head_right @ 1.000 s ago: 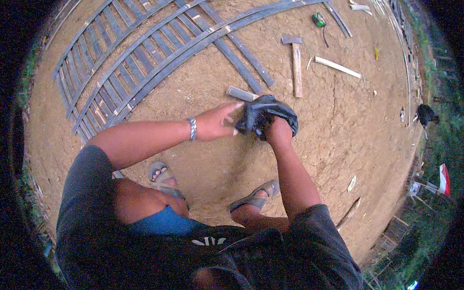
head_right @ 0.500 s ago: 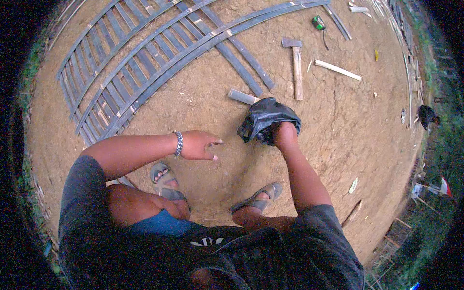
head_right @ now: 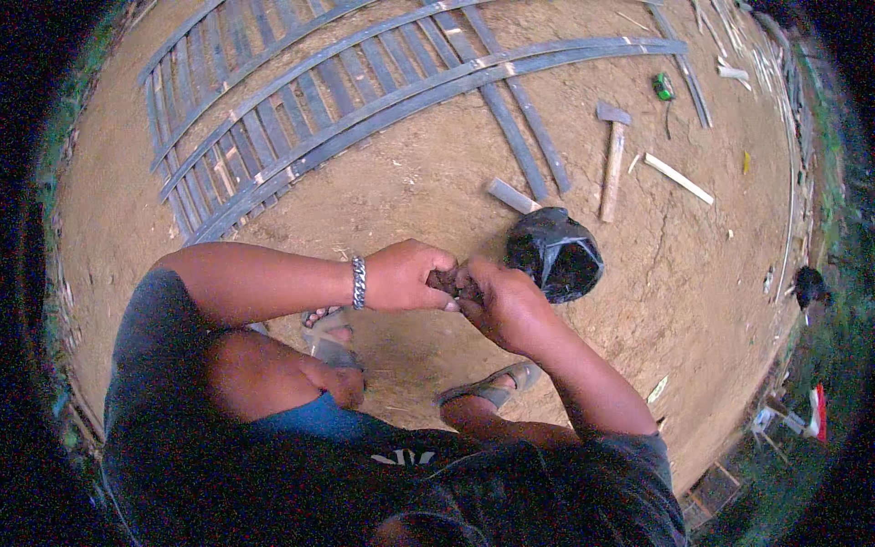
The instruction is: The person assembles a metal frame structure on the ground by hammering nails into the intersections of metal bars. They repeatedly pick up nails from a black plastic bag and use a hammer to secure the components together.
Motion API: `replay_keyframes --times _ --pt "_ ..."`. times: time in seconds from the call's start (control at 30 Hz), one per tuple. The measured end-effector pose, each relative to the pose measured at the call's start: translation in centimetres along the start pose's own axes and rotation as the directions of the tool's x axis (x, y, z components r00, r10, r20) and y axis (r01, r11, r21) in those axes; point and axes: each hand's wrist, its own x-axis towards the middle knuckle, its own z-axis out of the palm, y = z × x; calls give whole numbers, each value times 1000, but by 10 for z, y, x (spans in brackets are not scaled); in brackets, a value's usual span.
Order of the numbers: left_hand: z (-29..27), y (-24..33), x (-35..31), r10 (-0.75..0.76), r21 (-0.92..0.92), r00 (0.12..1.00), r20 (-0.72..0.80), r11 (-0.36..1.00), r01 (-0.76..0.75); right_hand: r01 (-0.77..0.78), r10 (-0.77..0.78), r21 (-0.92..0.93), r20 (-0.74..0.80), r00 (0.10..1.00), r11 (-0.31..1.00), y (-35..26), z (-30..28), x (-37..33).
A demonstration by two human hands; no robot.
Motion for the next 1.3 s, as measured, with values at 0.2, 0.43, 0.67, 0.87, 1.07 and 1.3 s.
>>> replay_keyframes --times 0.2,0.43,0.67,0.87,1.07,1.3 --pt "-15 -33 -34 -56 -185 992 116 980 77 -5 -17 189 117 993 982 -12 33 26" --pt "-41 -106 -85 -95 94 991 -90 990 103 -170 168 -25 -77 983 985 24 52 72" --pt "-73 -165 -167 -218 58 519 -827 884 465 -517 371 -404 -387 844 755 111 30 100" --pt "-110 -198 -187 171 377 416 -893 788 486 -557 379 -442 -430 820 703 129 26 111" --pt "-126 -202 -181 82 440 584 -808 743 504 -376 202 -550 -352 914 746 109 42 127" --pt "-127 -188 -171 -186 -37 322 -928 907 419 -94 -3 -516 -183 983 851 24 95 197"
